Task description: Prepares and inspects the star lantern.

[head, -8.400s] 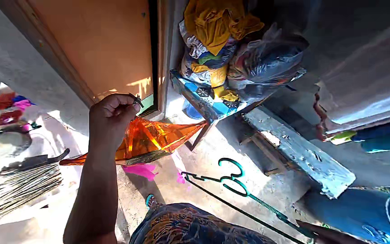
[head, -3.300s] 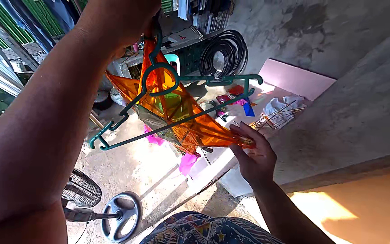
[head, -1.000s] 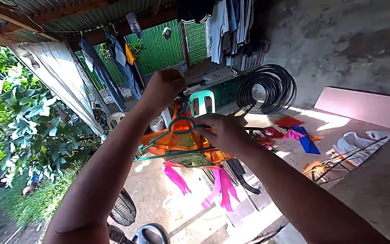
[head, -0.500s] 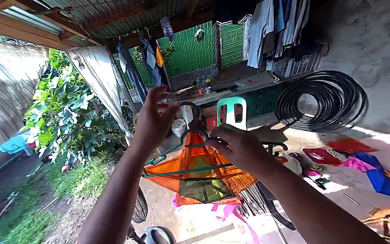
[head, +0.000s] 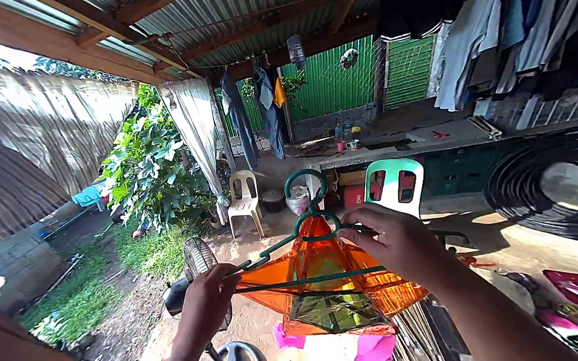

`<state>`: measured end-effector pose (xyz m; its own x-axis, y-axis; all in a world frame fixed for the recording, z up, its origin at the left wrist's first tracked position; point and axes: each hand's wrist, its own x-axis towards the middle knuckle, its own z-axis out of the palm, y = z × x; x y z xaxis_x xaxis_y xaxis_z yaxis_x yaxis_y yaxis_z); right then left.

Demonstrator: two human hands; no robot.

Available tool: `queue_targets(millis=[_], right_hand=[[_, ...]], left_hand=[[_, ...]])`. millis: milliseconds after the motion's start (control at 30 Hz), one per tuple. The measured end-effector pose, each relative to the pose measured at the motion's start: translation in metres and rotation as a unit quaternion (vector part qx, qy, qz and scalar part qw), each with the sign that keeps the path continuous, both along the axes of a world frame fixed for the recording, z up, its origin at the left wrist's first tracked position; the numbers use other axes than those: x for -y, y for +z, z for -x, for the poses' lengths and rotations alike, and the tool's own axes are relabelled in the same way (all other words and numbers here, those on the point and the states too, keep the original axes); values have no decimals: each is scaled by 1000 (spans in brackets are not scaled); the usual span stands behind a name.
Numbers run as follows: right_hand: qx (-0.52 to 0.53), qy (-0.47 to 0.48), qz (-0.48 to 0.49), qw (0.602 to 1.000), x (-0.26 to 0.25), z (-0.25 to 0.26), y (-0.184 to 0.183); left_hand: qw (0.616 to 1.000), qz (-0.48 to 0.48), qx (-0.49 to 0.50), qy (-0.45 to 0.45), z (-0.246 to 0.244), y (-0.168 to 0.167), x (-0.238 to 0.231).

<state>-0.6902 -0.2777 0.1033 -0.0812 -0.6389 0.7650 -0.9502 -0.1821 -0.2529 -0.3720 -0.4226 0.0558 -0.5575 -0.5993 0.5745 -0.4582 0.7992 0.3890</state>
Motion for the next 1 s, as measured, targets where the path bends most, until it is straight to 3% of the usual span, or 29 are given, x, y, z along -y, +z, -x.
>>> queue_targets(millis=[300, 400, 633, 833, 1000], right_hand=[[13, 25, -27, 999, 24, 17, 9], [23, 25, -31, 999, 31, 15, 11], [-4, 1, -17, 1000, 59, 13, 26], [-17, -88, 1, 996, 85, 11, 43], [-95, -149, 78, 981, 61, 21, 42]], left_hand=[[997, -5, -72, 41, 10, -9, 11], [995, -28, -91, 29, 13, -9, 19], [992, 35, -119, -18, 26, -8, 67], [982, 74, -165, -57, 48, 24, 121], [978, 64, -180, -84, 72, 47, 156]])
